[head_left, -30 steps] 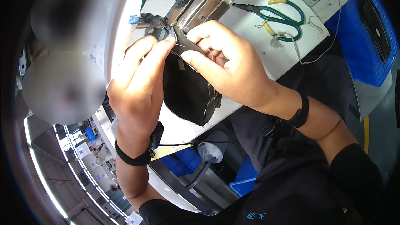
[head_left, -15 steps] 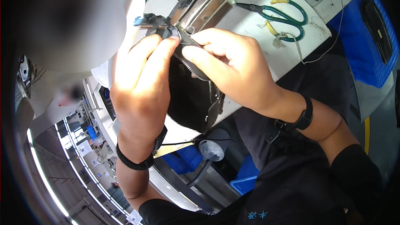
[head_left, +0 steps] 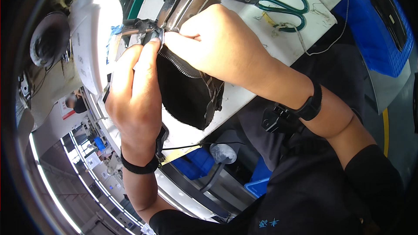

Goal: Sewing a fabric pouch at an industrial sewing machine station.

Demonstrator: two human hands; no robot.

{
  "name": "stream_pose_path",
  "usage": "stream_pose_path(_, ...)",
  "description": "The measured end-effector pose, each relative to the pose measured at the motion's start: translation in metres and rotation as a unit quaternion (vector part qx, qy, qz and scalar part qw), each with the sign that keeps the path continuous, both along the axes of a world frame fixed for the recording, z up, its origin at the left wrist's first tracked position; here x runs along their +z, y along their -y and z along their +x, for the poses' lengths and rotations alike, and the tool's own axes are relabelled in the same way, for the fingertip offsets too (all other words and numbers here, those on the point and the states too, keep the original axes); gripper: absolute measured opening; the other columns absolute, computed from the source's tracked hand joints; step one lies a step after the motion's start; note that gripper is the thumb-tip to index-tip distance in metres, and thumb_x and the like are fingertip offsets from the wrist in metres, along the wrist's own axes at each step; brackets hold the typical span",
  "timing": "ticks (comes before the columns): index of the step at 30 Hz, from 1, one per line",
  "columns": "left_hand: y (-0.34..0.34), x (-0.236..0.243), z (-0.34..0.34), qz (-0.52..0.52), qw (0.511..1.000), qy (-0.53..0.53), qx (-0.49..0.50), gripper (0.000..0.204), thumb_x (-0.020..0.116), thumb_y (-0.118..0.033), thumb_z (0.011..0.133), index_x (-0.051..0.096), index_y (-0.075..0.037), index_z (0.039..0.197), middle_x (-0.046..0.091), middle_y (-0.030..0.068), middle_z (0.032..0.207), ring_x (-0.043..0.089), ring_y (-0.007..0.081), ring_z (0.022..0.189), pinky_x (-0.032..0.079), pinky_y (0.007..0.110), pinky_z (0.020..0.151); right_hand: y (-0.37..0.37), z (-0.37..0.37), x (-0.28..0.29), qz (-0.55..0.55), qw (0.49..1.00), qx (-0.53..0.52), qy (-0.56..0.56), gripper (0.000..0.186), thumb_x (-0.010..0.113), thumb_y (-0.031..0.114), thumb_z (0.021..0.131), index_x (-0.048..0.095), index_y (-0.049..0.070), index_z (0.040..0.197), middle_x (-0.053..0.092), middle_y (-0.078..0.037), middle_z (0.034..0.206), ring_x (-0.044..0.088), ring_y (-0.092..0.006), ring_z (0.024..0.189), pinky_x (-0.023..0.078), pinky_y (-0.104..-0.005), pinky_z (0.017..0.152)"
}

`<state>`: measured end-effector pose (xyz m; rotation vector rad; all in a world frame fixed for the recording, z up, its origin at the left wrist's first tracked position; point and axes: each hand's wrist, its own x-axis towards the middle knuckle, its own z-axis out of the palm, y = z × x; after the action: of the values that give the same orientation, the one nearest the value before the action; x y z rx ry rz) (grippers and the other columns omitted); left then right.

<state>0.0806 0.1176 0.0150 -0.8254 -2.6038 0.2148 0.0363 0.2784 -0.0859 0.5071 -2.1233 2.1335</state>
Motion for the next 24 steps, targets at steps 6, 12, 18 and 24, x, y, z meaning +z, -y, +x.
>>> stream_pose_path(6,0.007,0.011,0.0,-0.041,0.998,0.019,-0.034,0.037,0.074,-0.001,0.081,0.078,0.002,0.118,0.073,0.0171,0.109,0.074,0.032,0.096,0.06,0.038,0.086,-0.004,0.019,0.012,-0.067,0.99,0.067,0.108,0.02,0.07,0.013,0.09,0.064,-0.003,0.081,0.06,-0.021,0.064,0.058,-0.0384,0.056,0.046,-0.0447,0.055)
stream_pose_path(12,0.0,0.019,-0.004,-0.037,0.996,0.068,-0.046,0.034,0.073,0.009,0.084,0.078,0.001,0.117,0.073,0.0157,0.107,0.074,0.0305,0.093,0.059,0.037,0.082,-0.002,0.029,0.009,-0.105,0.982,0.061,0.144,0.014,0.071,0.012,0.093,0.064,0.0,0.098,0.06,-0.015,0.062,0.058,-0.0302,0.053,0.046,-0.0419,0.055)
stream_pose_path(18,-0.024,0.028,-0.011,-0.069,0.994,0.087,-0.02,0.029,0.077,0.009,0.086,0.079,-0.001,0.114,0.076,0.0163,0.105,0.075,0.0295,0.094,0.059,0.036,0.083,0.007,0.032,-0.004,-0.093,0.991,0.02,0.091,0.015,0.076,0.009,0.097,0.065,0.003,0.105,0.047,0.003,0.064,0.04,-0.0031,0.058,0.035,-0.0251,0.052)
stream_pose_path(24,0.027,0.017,-0.013,-0.049,0.996,0.062,-0.041,0.026,0.078,0.009,0.086,0.079,0.0,0.11,0.076,0.0172,0.104,0.075,0.0295,0.092,0.059,0.035,0.084,0.004,0.031,0.005,-0.095,0.988,0.039,0.118,0.013,0.072,0.012,0.094,0.063,0.004,0.099,0.059,-0.014,0.062,0.057,-0.0328,0.053,0.045,-0.0423,0.054)
